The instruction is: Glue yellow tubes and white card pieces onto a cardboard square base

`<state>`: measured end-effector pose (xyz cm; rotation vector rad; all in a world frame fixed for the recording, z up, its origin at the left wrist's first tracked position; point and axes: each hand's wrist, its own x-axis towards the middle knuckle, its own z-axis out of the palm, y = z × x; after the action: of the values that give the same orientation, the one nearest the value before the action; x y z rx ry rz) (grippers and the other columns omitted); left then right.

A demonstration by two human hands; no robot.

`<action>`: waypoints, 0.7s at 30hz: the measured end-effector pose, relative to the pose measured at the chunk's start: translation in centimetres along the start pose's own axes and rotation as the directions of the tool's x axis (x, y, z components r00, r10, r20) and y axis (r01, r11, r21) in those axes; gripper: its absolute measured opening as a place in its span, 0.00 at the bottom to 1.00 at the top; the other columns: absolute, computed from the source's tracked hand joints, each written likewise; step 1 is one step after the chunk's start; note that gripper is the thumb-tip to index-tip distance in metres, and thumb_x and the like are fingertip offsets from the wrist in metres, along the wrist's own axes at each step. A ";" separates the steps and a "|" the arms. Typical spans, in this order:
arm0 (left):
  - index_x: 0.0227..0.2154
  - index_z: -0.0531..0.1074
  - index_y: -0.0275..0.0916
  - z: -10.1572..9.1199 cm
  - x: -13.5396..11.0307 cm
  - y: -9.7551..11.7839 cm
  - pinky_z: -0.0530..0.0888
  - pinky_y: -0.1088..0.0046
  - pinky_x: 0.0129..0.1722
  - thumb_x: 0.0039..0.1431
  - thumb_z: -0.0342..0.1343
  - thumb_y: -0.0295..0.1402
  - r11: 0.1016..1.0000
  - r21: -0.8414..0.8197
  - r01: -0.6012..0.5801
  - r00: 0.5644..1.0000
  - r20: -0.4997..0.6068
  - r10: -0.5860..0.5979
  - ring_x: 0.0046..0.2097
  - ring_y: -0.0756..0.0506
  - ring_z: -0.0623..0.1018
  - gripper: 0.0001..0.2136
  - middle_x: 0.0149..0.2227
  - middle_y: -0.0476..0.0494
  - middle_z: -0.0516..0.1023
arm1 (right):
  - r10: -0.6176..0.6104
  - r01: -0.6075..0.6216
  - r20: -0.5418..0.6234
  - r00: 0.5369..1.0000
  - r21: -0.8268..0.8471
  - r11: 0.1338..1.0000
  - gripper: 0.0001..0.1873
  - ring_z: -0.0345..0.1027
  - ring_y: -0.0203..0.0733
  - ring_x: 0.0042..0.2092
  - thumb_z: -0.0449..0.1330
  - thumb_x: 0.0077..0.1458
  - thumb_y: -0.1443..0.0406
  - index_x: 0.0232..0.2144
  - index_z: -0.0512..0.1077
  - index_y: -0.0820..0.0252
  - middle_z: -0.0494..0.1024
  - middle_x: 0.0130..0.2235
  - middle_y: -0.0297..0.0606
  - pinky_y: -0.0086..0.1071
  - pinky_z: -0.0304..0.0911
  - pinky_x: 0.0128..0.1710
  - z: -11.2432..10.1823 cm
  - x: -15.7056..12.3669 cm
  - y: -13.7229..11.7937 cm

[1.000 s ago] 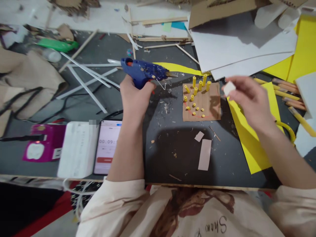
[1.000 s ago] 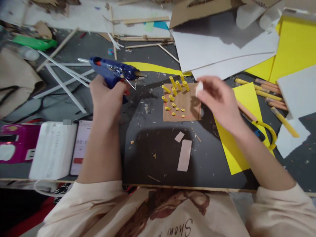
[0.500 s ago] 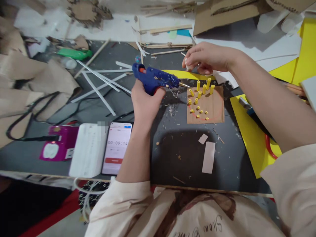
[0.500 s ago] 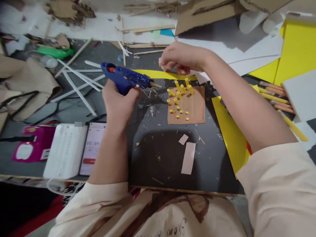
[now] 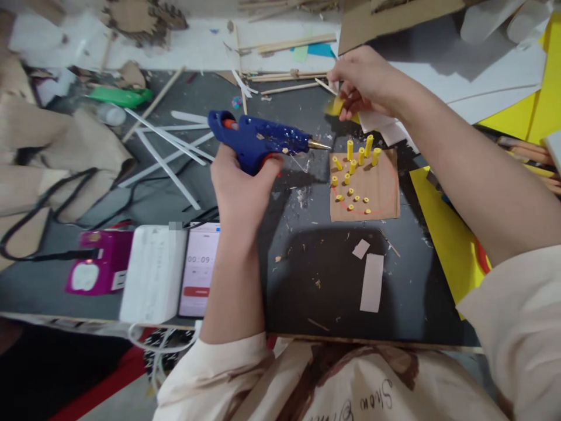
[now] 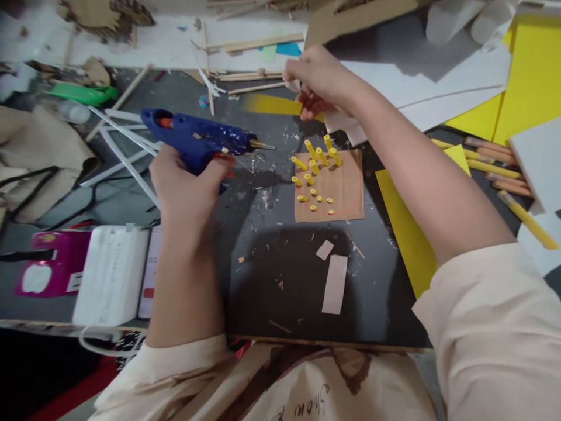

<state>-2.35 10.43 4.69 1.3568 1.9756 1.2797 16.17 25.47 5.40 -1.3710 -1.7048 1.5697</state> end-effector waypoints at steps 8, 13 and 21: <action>0.30 0.66 0.38 -0.7 -0.8 -0.3 0.70 0.66 0.38 0.36 0.60 0.38 0.986 -0.162 0.050 0.998 0.049 -0.042 0.31 0.49 0.70 0.16 0.28 0.51 0.69 | 0.000 0.076 -0.406 0.914 0.172 0.982 0.17 0.78 0.34 0.37 0.43 0.62 0.67 0.51 0.57 0.68 0.76 0.42 0.29 0.24 0.67 0.32 -1.1 0.6 -1.9; 0.29 0.67 0.38 -1.0 -1.4 0.0 0.72 0.66 0.40 0.33 0.60 0.38 0.973 -0.224 0.057 0.997 -0.036 -0.067 0.33 0.48 0.71 0.16 0.29 0.49 0.71 | -0.078 0.208 -0.516 0.853 0.198 0.958 0.15 0.75 0.27 0.32 0.51 0.62 0.64 0.48 0.62 0.67 0.70 0.36 0.23 0.20 0.62 0.30 -2.4 -2.7 -1.4; 0.24 0.71 0.38 -1.3 -3.1 -0.3 0.71 0.69 0.27 0.38 0.62 0.35 0.973 -0.229 -0.008 0.999 0.044 0.019 0.25 0.50 0.71 0.09 0.24 0.51 0.74 | -0.210 0.413 -0.538 0.816 0.289 0.864 0.09 0.70 0.27 0.25 0.64 0.55 0.68 0.39 0.72 0.55 0.75 0.36 0.29 0.25 0.69 0.25 1.5 -15.4 3.6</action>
<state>-2.18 7.07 4.61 1.2765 1.7298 1.4208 22.50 10.89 6.21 -1.0815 -1.1501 1.1573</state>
